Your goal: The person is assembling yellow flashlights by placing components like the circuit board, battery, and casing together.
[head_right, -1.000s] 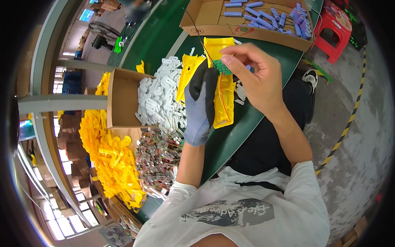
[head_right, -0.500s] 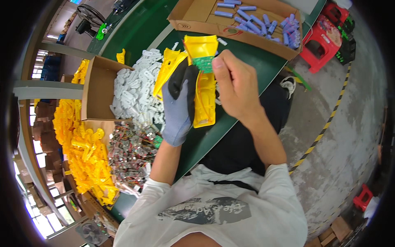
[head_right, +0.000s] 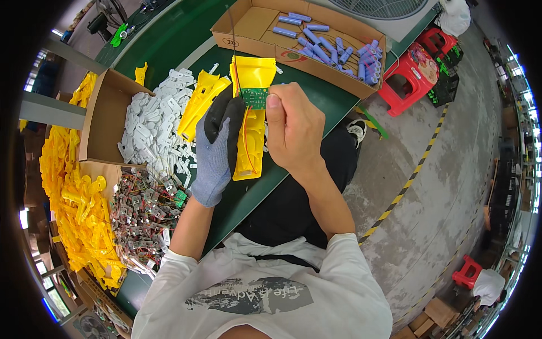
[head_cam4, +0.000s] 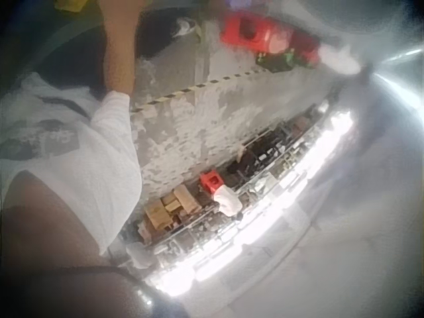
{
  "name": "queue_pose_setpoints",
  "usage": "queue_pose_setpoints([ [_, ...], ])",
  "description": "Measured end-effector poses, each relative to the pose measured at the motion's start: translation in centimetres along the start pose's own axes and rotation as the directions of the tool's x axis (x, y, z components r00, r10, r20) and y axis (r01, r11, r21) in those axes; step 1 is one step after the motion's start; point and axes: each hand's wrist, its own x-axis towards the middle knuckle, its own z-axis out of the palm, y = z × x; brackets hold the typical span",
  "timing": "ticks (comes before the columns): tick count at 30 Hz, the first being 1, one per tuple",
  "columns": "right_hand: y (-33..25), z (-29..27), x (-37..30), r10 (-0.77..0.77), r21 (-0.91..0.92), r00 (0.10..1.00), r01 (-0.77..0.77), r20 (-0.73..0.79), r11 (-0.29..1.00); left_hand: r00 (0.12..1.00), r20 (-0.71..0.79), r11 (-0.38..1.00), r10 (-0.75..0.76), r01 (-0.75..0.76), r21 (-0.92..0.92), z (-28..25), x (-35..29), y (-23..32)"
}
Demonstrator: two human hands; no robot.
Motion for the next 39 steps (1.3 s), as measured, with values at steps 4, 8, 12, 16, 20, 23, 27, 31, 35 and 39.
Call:
queue_pose_setpoints([
  [4,-0.1,0.1,-0.1,0.005,0.097,0.998,0.002,-0.068,0.995,1.0,0.021,1.0,0.0,0.0,-0.031,0.2,0.1,-0.4],
  [8,0.0,0.0,-0.9,0.156,0.301,0.988,-0.141,-0.024,0.943,1.0,0.004,0.994,0.002,-0.002,-0.112,0.3,-0.2,-1.0],
  [12,0.0,-0.1,-0.6,0.11,0.306,0.991,-0.083,-0.073,0.948,0.978,0.02,0.97,0.207,-0.208,0.13,0.1,-0.3,-1.4],
  [16,-0.2,-0.8,-0.5,0.027,0.229,0.997,-0.012,-0.066,0.973,0.954,0.032,0.923,0.297,-0.296,0.246,0.1,-0.2,-0.6],
  [20,-0.1,-0.8,-0.8,-0.08,0.171,0.989,0.1,-0.124,0.98,0.923,0.043,0.883,0.382,-0.378,0.278,-0.2,-0.7,0.2],
  [23,-0.3,-0.6,-1.2,-0.095,0.239,0.967,0.153,-0.237,0.959,0.856,0.034,0.826,0.516,-0.507,0.245,-0.4,-1.1,0.6],
  [27,0.4,-2.0,-2.2,-0.176,0.067,0.959,0.195,-0.222,0.978,0.872,0.104,0.828,0.478,-0.487,0.276,-0.8,-1.2,0.2],
  [31,0.4,-3.7,-3.4,-0.244,-0.061,0.933,0.236,-0.266,0.97,0.881,0.217,0.875,0.421,-0.457,0.16,-0.4,-0.7,0.9],
  [35,0.5,-4.2,-2.9,-0.087,-0.063,0.983,0.078,-0.162,0.995,0.878,0.163,0.864,0.45,-0.475,0.17,0.3,0.1,-1.8],
  [39,0.7,-2.7,-2.3,0.019,0.072,0.997,-0.014,-0.077,0.997,0.93,0.168,0.939,0.326,-0.339,0.052,-0.5,-0.3,-1.3],
])
